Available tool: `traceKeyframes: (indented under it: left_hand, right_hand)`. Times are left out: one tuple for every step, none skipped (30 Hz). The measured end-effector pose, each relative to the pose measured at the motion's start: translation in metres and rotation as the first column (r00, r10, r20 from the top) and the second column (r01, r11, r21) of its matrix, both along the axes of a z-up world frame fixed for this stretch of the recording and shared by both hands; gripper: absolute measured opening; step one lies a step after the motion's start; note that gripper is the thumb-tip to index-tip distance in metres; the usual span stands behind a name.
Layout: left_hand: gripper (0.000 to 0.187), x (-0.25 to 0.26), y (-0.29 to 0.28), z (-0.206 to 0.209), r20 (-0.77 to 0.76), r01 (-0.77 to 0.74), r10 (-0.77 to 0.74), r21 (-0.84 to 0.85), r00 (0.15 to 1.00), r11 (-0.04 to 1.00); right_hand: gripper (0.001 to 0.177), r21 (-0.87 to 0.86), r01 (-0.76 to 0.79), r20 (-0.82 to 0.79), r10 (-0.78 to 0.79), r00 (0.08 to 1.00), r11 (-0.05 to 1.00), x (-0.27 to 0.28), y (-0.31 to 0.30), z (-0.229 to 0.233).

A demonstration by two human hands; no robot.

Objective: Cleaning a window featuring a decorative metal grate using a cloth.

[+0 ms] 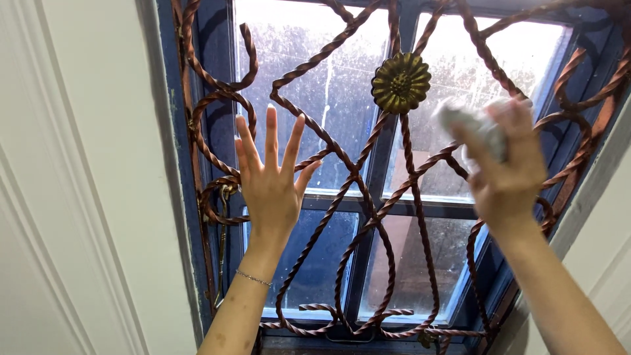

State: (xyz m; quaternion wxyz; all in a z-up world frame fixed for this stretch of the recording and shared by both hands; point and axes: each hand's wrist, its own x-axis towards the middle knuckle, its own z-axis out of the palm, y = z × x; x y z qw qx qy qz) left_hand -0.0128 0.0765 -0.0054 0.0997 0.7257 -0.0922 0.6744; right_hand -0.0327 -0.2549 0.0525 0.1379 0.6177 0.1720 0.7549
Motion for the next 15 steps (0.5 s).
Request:
traceKeyframes:
  left_hand:
    - [0.081,-0.001,0.0,0.001,0.001,-0.001,0.001,0.0,1.0,1.0]
    - [0.081,-0.001,0.0,0.001,0.0,-0.005,0.005,0.003,1.0,1.0]
    - [0.082,-0.002,0.0,0.002,-0.001,-0.009,0.009,0.004,1.0,1.0]
    - [0.082,-0.003,0.0,0.003,0.0,-0.01,0.01,0.004,1.0,1.0]
    - [0.083,-0.004,0.0,0.003,-0.004,-0.005,0.005,0.007,1.0,1.0]
    - [0.083,-0.005,0.0,0.003,-0.008,0.0,0.0,0.01,1.0,1.0]
    - [0.083,-0.005,0.0,0.003,-0.012,0.001,-0.001,0.01,1.0,1.0]
    - [0.083,-0.005,0.0,0.003,-0.025,-0.01,0.01,0.01,1.0,1.0]
    - [0.083,-0.006,0.0,0.004,-0.036,-0.022,0.022,0.009,0.999,1.0]
    - [0.083,-0.004,0.0,0.003,-0.038,-0.021,0.022,0.009,0.999,1.0]
    - [0.081,-0.002,0.001,0.002,-0.047,-0.023,0.023,0.012,0.999,1.0]
    - [0.08,-0.001,0.001,0.001,-0.056,-0.025,0.025,0.014,0.998,1.0]
    - [0.08,0.0,0.001,0.002,-0.056,-0.025,0.025,0.014,0.998,1.0]
    - [0.078,0.0,0.002,0.003,-0.051,-0.013,0.013,0.006,0.999,1.0]
    - [0.076,0.001,0.002,0.005,-0.046,0.0,0.0,-0.003,0.999,1.0]
  right_hand:
    - [0.046,0.0,-0.001,0.001,0.001,1.0,1.0,0.007,0.006,-0.011]
    - [0.041,-0.087,-0.042,-0.007,0.042,0.999,0.995,0.013,0.011,-0.023]
    - [0.038,-0.173,-0.085,-0.017,0.083,0.996,0.981,0.02,0.016,-0.034]
    - [0.038,-0.173,-0.085,-0.016,0.084,0.996,0.981,0.016,0.025,-0.042]
    - [0.046,-0.264,-0.103,-0.054,0.092,0.994,0.959,0.012,0.033,-0.051]
    - [0.054,-0.352,-0.124,-0.092,0.098,0.991,0.928,0.007,0.041,-0.061]
    - [0.054,-0.351,-0.124,-0.095,0.097,0.991,0.928,0.005,0.046,-0.063]
    - [0.053,-0.376,-0.08,-0.447,-0.105,0.888,0.923,0.002,0.052,-0.066]
    - [0.056,-0.418,-0.052,-0.717,-0.294,0.632,0.907,-0.001,0.057,-0.067]
    - [0.056,-0.417,-0.052,-0.718,-0.294,0.63,0.907,-0.002,0.055,-0.065]
    - [0.059,-0.473,-0.186,-0.516,-0.099,0.851,0.861,-0.003,0.054,-0.063]
    - [0.064,-0.557,-0.284,-0.277,0.147,0.95,0.78,-0.004,0.052,-0.062]
    - [0.064,-0.557,-0.283,-0.276,0.147,0.95,0.781,-0.005,0.045,-0.052]
    - [0.06,-0.513,-0.147,-0.131,0.092,0.987,0.846,-0.006,0.039,-0.042]
    - [0.056,-0.447,-0.014,0.013,0.021,1.0,0.895,-0.008,0.032,-0.032]
